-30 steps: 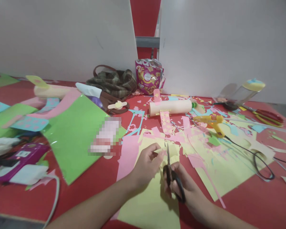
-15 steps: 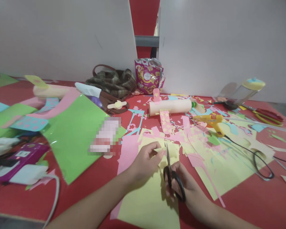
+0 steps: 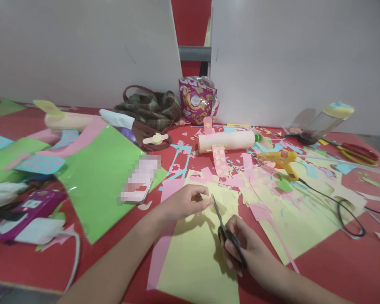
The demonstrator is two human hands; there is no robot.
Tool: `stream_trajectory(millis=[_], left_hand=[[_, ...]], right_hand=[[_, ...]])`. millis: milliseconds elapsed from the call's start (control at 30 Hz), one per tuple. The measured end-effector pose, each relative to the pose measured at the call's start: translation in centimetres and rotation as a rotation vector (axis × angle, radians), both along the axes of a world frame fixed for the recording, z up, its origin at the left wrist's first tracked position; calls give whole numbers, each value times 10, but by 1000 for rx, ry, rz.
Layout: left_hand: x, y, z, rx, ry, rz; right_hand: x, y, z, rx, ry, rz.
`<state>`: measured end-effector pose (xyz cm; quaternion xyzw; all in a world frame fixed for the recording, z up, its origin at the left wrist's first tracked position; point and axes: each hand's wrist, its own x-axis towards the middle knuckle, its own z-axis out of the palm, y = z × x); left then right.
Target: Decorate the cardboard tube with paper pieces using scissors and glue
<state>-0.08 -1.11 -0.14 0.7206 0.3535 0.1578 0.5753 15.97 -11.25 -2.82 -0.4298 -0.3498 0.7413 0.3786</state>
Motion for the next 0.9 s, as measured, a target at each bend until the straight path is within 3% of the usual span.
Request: stream_trajectory(millis=[267,400,567,900], left_hand=[[3,-3,-2,-17,63,-41],[10,-14,-2,-27,90,-103],[20,-30,-5,-75,91,-188],[20,-35,-13,-48,101,-240]], right_hand=[[2,3,-4,37,-26,-123],[4,6,1,169,6,-205],[7,8,7,201,-98,-289],[9,6,1,208,-162,-231]])
